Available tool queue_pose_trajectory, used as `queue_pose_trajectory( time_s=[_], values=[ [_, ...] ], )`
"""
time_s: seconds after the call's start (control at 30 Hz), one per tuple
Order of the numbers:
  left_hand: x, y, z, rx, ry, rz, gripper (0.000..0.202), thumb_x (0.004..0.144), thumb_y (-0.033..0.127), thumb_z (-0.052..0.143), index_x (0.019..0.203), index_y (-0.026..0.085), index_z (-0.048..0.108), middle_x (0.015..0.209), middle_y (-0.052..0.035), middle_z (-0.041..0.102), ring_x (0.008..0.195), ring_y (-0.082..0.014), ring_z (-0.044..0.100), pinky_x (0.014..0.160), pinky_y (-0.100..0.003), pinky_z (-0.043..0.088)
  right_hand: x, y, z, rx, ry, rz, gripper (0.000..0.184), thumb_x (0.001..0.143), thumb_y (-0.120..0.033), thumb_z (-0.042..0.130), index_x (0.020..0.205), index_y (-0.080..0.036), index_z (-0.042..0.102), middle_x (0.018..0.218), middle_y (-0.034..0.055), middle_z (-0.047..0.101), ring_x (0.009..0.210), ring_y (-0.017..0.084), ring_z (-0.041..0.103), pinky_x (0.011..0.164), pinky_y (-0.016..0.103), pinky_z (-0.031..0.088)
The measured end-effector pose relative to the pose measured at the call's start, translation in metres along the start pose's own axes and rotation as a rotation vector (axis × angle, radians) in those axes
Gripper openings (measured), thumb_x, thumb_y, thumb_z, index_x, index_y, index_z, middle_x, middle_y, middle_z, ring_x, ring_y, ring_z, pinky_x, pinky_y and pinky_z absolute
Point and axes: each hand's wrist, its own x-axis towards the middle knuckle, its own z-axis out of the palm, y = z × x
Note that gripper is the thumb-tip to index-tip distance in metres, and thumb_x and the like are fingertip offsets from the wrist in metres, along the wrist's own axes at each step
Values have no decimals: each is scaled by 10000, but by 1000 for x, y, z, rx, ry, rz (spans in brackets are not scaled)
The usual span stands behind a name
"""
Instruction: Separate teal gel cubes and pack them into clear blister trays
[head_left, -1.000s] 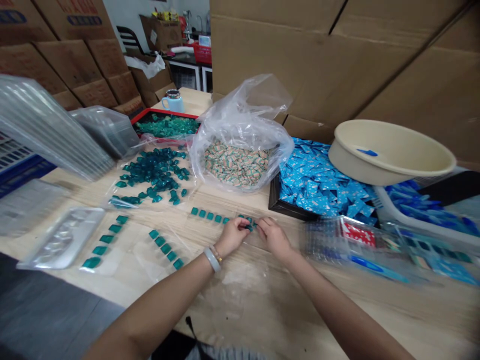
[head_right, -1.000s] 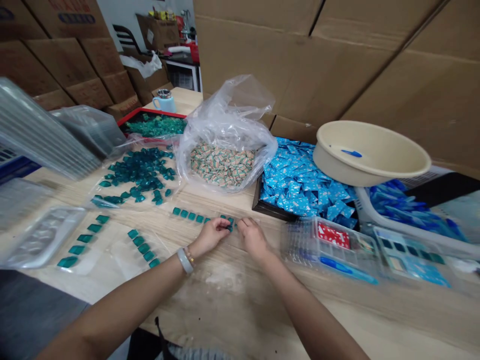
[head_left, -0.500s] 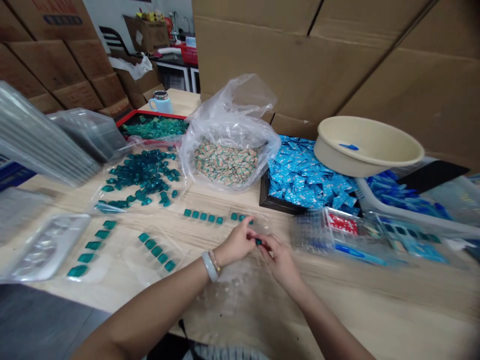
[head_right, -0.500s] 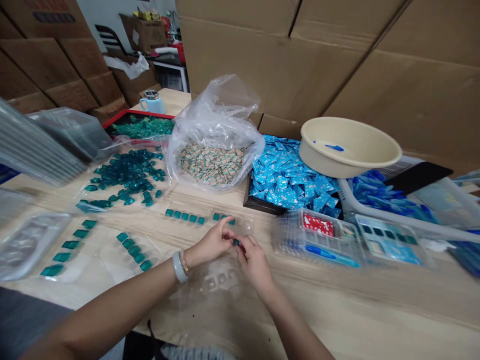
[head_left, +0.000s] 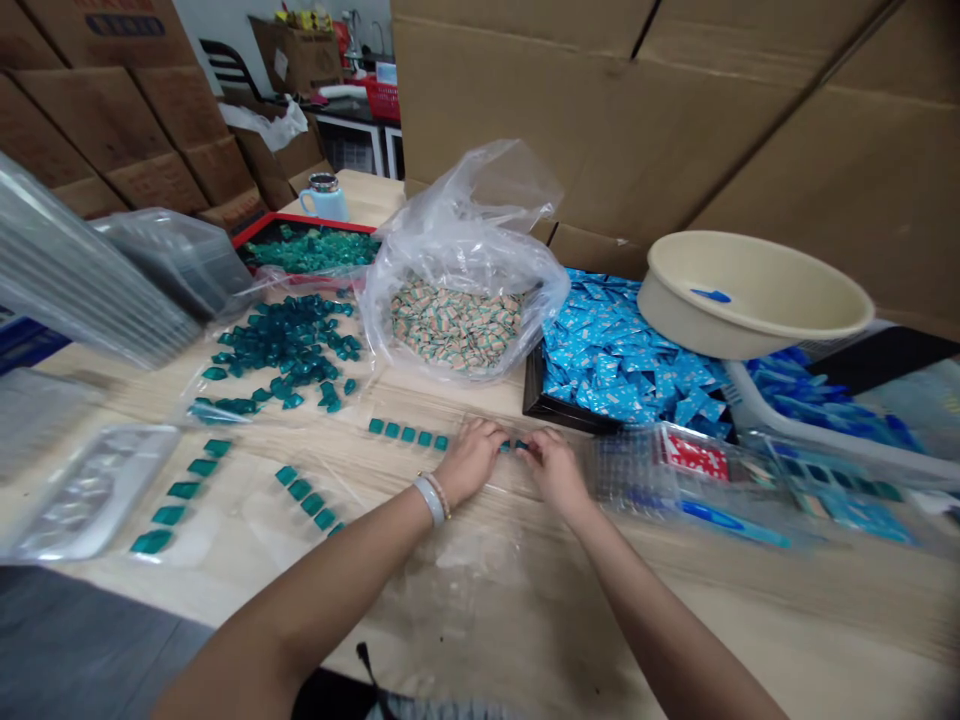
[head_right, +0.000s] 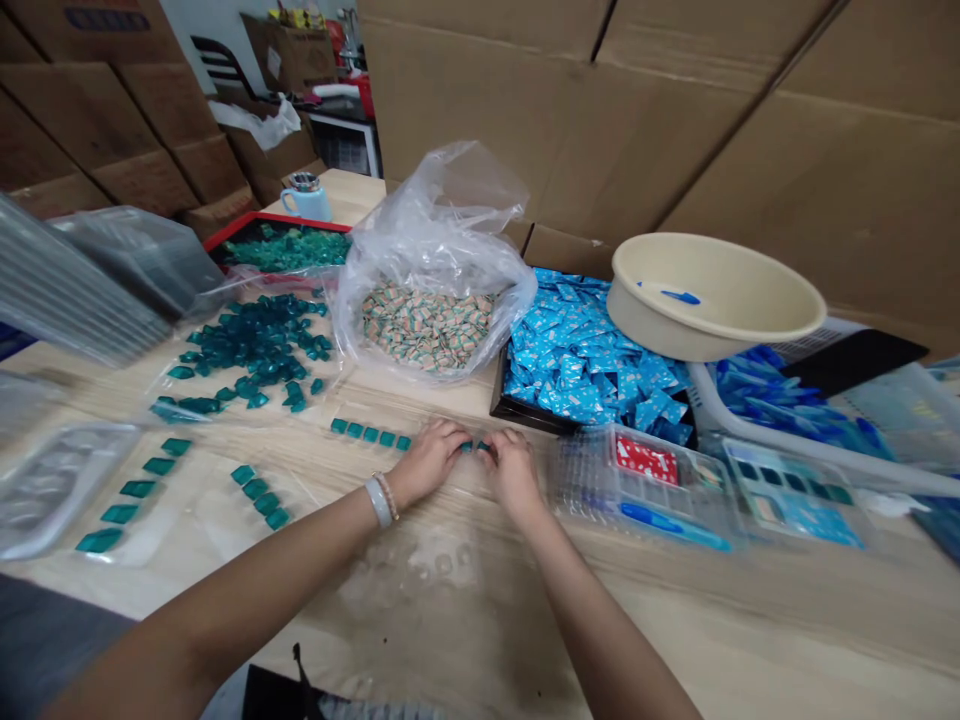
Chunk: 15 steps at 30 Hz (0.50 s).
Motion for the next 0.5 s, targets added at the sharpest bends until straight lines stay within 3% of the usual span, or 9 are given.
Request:
queue_pose_trajectory(
  time_s=[0.2, 0.37, 0.43, 0.5],
  values=[
    [1, -7, 6, -2, 21, 20, 227, 824, 160, 408, 966, 177, 585, 967, -43, 569, 935, -175, 440, 860, -320, 354, -5, -4, -9, -201, -50, -42, 122, 755, -221, 508, 800, -187, 615, 802, 69, 579, 792, 217, 500, 679, 338, 378],
    [0, 3, 10, -17, 21, 10, 231, 816, 146, 411, 973, 173, 579, 963, -60, 561, 947, -180, 442, 871, -344, 353, 1, -10, 0, -302, -106, -91, 146, 752, -201, 511, 836, -209, 630, 799, 74, 606, 803, 226, 497, 670, 341, 371],
    [-2, 1, 1, -25, 45, 46, 255, 803, 141, 427, 1018, 177, 559, 1012, -67, 545, 987, -176, 437, 886, -331, 351, -2, -4, 3, -261, -91, -85, 161, 754, -219, 509, 860, -199, 628, 820, 79, 607, 818, 227, 508, 697, 356, 388],
    [-9, -17, -21, -7, 100, 60, 314, 783, 136, 448, 1085, 180, 524, 1097, -75, 511, 1046, -172, 419, 909, -307, 343, -7, 5, 3, -195, -76, -101, 219, 751, -276, 520, 925, -179, 612, 885, 93, 598, 843, 231, 520, 727, 373, 406]
  ],
)
